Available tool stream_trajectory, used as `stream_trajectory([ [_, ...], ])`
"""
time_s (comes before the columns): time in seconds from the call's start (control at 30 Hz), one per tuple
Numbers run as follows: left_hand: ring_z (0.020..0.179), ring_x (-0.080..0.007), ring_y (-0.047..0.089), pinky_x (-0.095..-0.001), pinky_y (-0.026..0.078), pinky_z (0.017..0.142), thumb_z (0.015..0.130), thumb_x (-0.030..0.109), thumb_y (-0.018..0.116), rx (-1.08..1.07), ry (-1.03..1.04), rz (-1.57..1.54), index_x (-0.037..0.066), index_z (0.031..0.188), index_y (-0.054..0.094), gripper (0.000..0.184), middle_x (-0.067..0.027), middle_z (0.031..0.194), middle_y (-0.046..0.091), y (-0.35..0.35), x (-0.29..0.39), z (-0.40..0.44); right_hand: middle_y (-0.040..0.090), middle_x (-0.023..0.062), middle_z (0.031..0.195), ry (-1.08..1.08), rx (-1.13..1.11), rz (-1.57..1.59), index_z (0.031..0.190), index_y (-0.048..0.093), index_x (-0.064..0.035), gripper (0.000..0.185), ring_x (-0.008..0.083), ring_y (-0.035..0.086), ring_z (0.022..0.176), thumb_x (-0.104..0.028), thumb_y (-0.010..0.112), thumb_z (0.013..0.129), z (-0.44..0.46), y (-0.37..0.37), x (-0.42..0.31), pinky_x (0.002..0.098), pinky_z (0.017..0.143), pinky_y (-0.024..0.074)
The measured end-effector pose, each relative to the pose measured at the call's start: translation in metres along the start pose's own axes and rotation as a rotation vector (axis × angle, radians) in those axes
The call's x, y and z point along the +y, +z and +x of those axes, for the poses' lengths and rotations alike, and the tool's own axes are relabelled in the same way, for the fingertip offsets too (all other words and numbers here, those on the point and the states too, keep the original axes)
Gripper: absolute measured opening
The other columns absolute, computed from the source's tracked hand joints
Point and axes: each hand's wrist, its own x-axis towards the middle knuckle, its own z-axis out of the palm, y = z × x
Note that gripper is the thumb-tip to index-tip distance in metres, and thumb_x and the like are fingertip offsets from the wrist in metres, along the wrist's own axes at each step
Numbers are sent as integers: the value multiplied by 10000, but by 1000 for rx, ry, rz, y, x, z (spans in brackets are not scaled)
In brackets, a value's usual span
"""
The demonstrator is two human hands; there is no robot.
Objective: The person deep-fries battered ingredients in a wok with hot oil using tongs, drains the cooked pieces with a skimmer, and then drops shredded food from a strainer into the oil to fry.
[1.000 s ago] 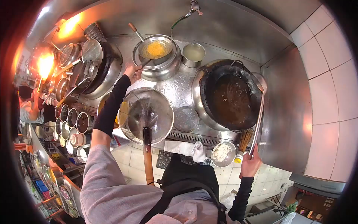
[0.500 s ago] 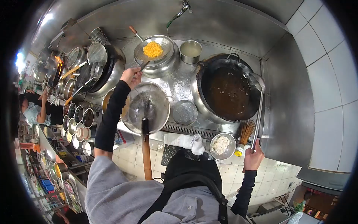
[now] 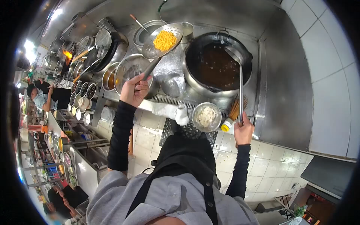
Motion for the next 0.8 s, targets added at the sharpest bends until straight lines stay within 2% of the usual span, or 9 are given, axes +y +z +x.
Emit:
stream_trajectory([
  [0.07,538,-28,376,-177,254,410,990,162,559,31,-13,-18,-31,1005,542,195,11,719,451,10,-36,-23,631,261,747,-49,17,-6,1265,601,81,562,313,627,594,-26,615,714,-2,-1,13,407,618,500],
  [0.17,534,-30,372,-179,248,409,991,170,560,88,-35,-48,-18,1017,545,190,16,717,449,15,-80,-53,632,264,757,-136,22,18,1278,594,68,569,343,625,615,-27,620,717,-6,-10,25,418,644,503],
  [0.27,533,-33,369,-184,249,417,999,188,554,74,-69,-85,-15,1045,541,209,21,716,446,-4,-114,-74,635,267,778,-100,36,40,1284,592,56,573,362,639,657,-23,624,718,-15,-17,27,423,665,507],
  [0.37,535,-33,369,-188,256,426,1000,191,556,74,-87,-82,-22,1068,542,224,19,717,446,-26,-137,-81,650,252,810,-74,35,3,1285,603,41,551,280,651,652,-13,627,738,-24,-25,23,365,674,514],
  [0.4,535,-33,369,-189,257,429,1000,192,558,79,-102,-88,-24,1074,543,229,19,717,446,-37,-142,-76,670,259,853,-27,10,7,1275,610,43,539,284,661,666,-11,625,740,-26,-28,17,356,686,520],
  [0.5,540,-38,372,-189,260,439,999,193,561,115,-71,-37,-28,1080,539,236,17,715,441,-75,-168,-42,673,244,828,-118,66,36,1269,613,48,532,275,637,634,-12,625,741,-29,-23,23,342,675,518],
  [0.53,538,-48,366,-196,261,446,992,186,574,148,-42,-11,-25,1062,535,225,13,713,438,-86,-178,-30,632,259,750,-165,90,57,1290,601,37,576,351,637,625,-27,638,720,-29,-20,26,412,637,508],
  [0.67,527,-62,355,-214,259,438,993,182,582,200,-19,-18,8,1014,545,179,5,704,435,-163,-217,32,637,236,740,-56,-39,25,1290,606,31,566,285,635,588,-32,637,729,-35,-25,10,367,628,517],
  [0.8,536,-105,398,-259,345,470,966,240,638,268,-33,205,60,943,532,210,-16,681,466,-204,-240,46,635,212,730,-177,53,90,1281,613,35,554,252,622,577,-38,639,732,-42,-12,22,346,626,514],
])
